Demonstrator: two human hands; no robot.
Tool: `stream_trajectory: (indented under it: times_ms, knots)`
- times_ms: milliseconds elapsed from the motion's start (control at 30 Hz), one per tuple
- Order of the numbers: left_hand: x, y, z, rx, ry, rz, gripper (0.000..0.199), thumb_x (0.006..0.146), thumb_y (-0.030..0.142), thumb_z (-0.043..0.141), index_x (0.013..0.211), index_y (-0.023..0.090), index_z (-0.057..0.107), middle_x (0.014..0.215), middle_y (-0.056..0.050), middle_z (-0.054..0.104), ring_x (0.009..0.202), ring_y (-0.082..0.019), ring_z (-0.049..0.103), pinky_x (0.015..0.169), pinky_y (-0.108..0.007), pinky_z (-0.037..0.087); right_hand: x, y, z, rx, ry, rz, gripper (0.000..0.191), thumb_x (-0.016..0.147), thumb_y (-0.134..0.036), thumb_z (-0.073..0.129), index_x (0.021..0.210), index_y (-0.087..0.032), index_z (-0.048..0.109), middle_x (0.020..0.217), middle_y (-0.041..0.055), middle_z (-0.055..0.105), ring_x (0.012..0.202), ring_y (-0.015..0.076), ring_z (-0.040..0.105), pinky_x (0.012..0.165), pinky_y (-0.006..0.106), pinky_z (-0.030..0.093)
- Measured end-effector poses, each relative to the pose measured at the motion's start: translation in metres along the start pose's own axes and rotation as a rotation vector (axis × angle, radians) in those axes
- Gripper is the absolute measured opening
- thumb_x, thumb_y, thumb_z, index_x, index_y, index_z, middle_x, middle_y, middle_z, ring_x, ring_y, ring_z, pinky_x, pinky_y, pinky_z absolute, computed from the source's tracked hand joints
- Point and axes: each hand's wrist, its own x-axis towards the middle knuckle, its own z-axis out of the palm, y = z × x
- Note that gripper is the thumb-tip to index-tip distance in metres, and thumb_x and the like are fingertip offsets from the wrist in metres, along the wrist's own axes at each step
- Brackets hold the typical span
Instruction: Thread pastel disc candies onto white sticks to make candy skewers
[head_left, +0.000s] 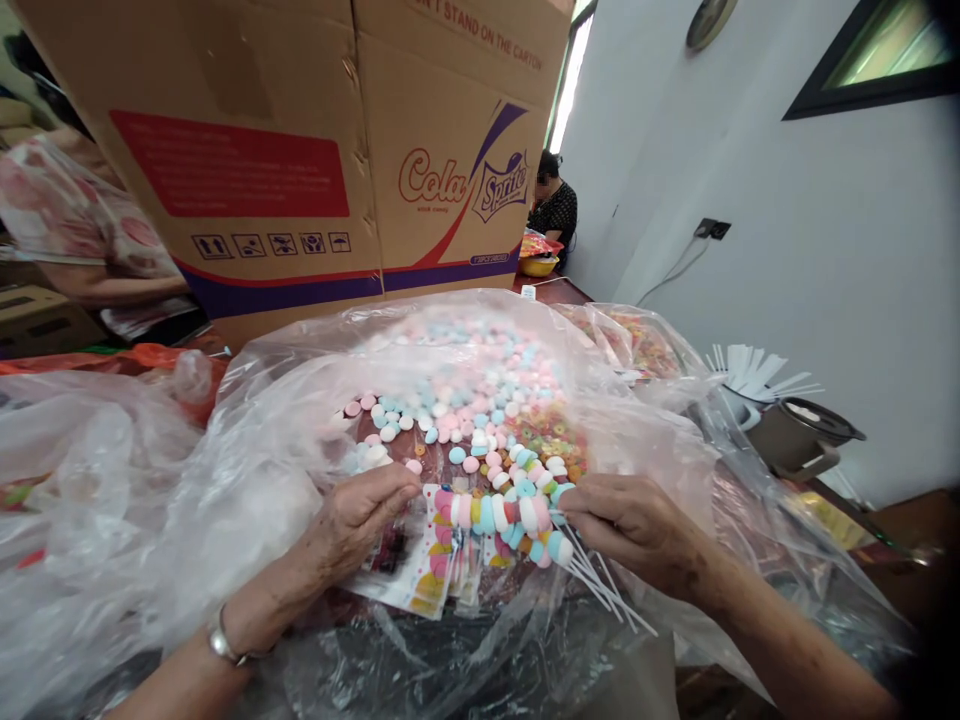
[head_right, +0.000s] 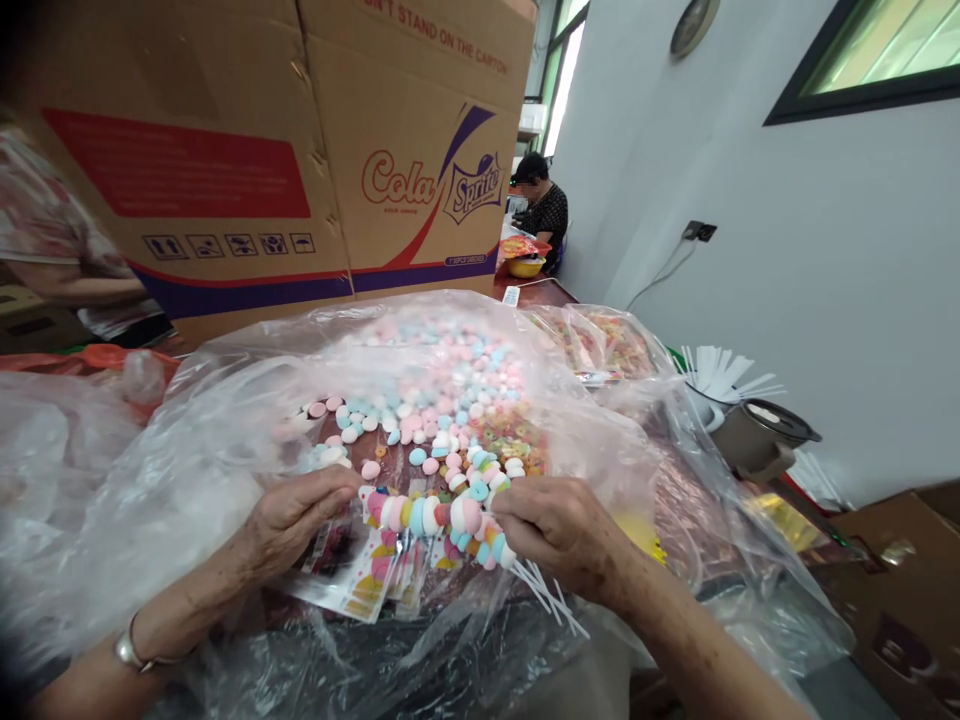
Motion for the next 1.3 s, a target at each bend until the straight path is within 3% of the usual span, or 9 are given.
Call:
stream_trajectory:
  times_ms: [167,333,633,733,900,1100,1300]
  knots:
    - [0.0,0.001,-0.001,-0.007,-0.027,0.06,0.021,0.097,0.026,0.048,0.087,0.02,0.065,0.082,-0.001,0.068,0.075,-0.015,0.063,0.072,-0.021,0.048,-0.001,0.001,0.007,0.018,0.01,0.073,0.029,0.096,-0.016,0.042,0.073,-0.019,0.059,0.062,-0.0023,0.055,0.054,0.0093,0.049,0.055,0.02,0.034]
    - [0.002,0.002,-0.002,0.0,-0.056,-0.03,0.025,0.096,0.03,0.048,0.084,0.019,0.066,0.085,-0.003,0.071,0.077,-0.017,0.065,0.072,-0.023,0.05,-0.006,0.001,0.013,-0.068,0.071,0.109,0.029,0.097,-0.016,0.041,0.074,-0.018,0.059,0.067,0.0004,0.06,0.058,0.0109,0.054,0.057,0.022,0.035]
    - [0.005,0.006,-0.003,-0.031,-0.064,-0.092,0.028,0.096,0.032,0.046,0.081,0.019,0.066,0.079,-0.002,0.067,0.072,-0.016,0.06,0.068,-0.024,0.048,-0.007,0.003,0.01,0.003,0.02,0.095,0.028,0.094,-0.014,0.042,0.072,-0.019,0.059,0.063,-0.0013,0.056,0.055,0.0099,0.051,0.056,0.021,0.035]
    - [0.006,0.009,-0.003,-0.055,-0.124,-0.082,0.031,0.097,0.033,0.045,0.08,0.019,0.066,0.079,-0.002,0.066,0.07,-0.016,0.058,0.065,-0.023,0.046,-0.006,0.005,0.012,0.043,-0.002,0.119,0.029,0.094,-0.016,0.043,0.069,-0.019,0.056,0.06,-0.0029,0.052,0.054,0.0091,0.048,0.055,0.02,0.035]
    - [0.011,0.014,-0.007,-0.063,-0.257,-0.058,0.034,0.099,0.036,0.042,0.081,0.018,0.064,0.078,-0.002,0.062,0.069,-0.015,0.054,0.063,-0.022,0.042,-0.005,0.007,0.018,0.201,-0.034,0.15,0.026,0.094,-0.016,0.045,0.075,-0.019,0.061,0.066,-0.002,0.06,0.059,0.0091,0.055,0.058,0.018,0.039]
    - [0.022,0.013,-0.011,-0.079,-0.438,-0.082,0.038,0.1,0.042,0.043,0.074,0.018,0.057,0.066,0.003,0.047,0.062,-0.012,0.043,0.058,-0.021,0.035,-0.006,0.009,0.023,0.216,-0.033,0.148,0.025,0.094,-0.017,0.046,0.077,-0.018,0.063,0.068,-0.001,0.061,0.061,0.0094,0.057,0.059,0.018,0.039]
    - [0.03,0.01,-0.019,-0.101,-0.53,-0.065,0.036,0.099,0.039,0.045,0.071,0.017,0.055,0.065,0.003,0.046,0.061,-0.011,0.04,0.056,-0.021,0.032,-0.009,0.009,0.019,0.138,-0.016,0.089,0.03,0.095,-0.016,0.045,0.069,-0.017,0.06,0.061,-0.0018,0.055,0.056,0.009,0.051,0.056,0.019,0.036]
